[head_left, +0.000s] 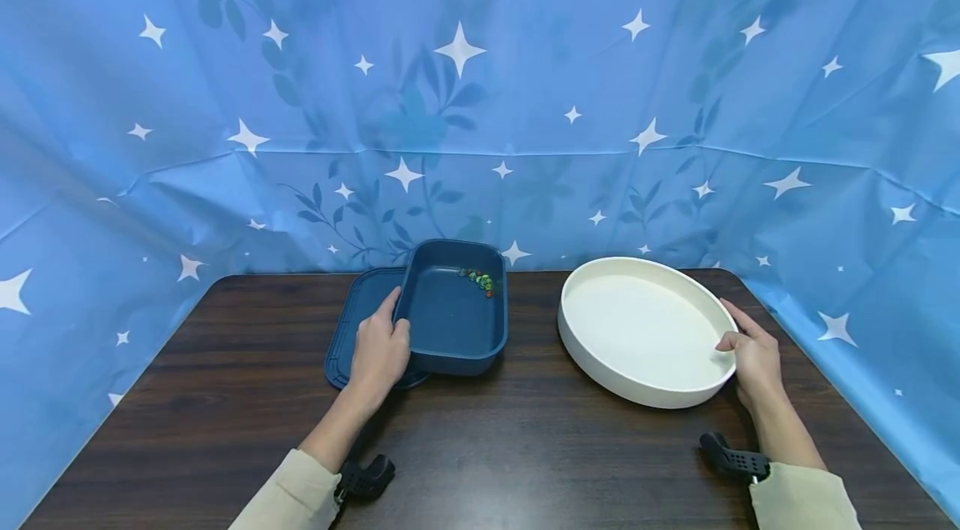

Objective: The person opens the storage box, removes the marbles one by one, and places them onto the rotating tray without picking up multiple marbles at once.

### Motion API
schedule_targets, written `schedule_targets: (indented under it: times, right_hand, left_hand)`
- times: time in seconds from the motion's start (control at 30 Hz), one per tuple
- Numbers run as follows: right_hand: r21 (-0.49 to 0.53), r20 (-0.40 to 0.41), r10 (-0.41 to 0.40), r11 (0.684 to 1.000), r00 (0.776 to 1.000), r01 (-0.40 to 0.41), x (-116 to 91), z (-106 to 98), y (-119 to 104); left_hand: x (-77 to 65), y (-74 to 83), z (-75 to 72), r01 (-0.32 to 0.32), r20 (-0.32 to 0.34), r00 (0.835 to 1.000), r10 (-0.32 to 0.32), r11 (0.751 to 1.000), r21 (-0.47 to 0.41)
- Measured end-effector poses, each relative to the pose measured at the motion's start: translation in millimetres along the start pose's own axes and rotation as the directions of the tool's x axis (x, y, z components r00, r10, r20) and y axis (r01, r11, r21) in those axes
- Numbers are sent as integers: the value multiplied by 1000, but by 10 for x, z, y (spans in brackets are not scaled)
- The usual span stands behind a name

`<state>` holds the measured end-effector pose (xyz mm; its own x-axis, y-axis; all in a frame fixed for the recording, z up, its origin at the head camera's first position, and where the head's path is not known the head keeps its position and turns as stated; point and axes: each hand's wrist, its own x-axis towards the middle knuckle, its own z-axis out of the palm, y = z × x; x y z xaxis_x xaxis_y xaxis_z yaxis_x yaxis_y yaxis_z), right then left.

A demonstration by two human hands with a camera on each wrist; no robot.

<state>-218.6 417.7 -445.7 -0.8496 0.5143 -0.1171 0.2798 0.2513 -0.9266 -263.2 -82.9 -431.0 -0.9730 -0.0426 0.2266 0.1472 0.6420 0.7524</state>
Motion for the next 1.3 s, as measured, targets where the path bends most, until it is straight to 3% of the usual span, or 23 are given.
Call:
schedule_targets:
  times: [0.27, 0.67, 0.83, 1.0, 1.13, 1.3]
  right_hand:
    - [16, 76, -55, 998, 996, 54, -29, 141, -46]
    - [-18, 85, -45, 999, 995, 47, -31, 149, -42]
    - [-13, 81, -60, 998, 995, 62, -32, 160, -66]
    - [11, 83, -73, 997, 994, 72, -33, 166, -66]
    - [23, 89, -61, 998, 994, 60, -32, 166, -44]
    - [31, 88, -55, 998, 995, 52, -24, 172, -47]
  left_hand:
    - [-19, 4, -6, 16, -6, 1000, -16, 1000, -3]
    - [-41, 23, -19, 28, -3, 1000, -28, 1000, 6]
    - [-20, 80, -108, -3, -29, 1000, 4, 1000, 28]
    - [-1, 217, -203, -100, -70, 992, 105, 992, 75]
    - [42, 347, -203, -184, -21, 982, 186, 980, 80]
    - [180, 525, -132, -237, 134, 966, 222, 966, 105]
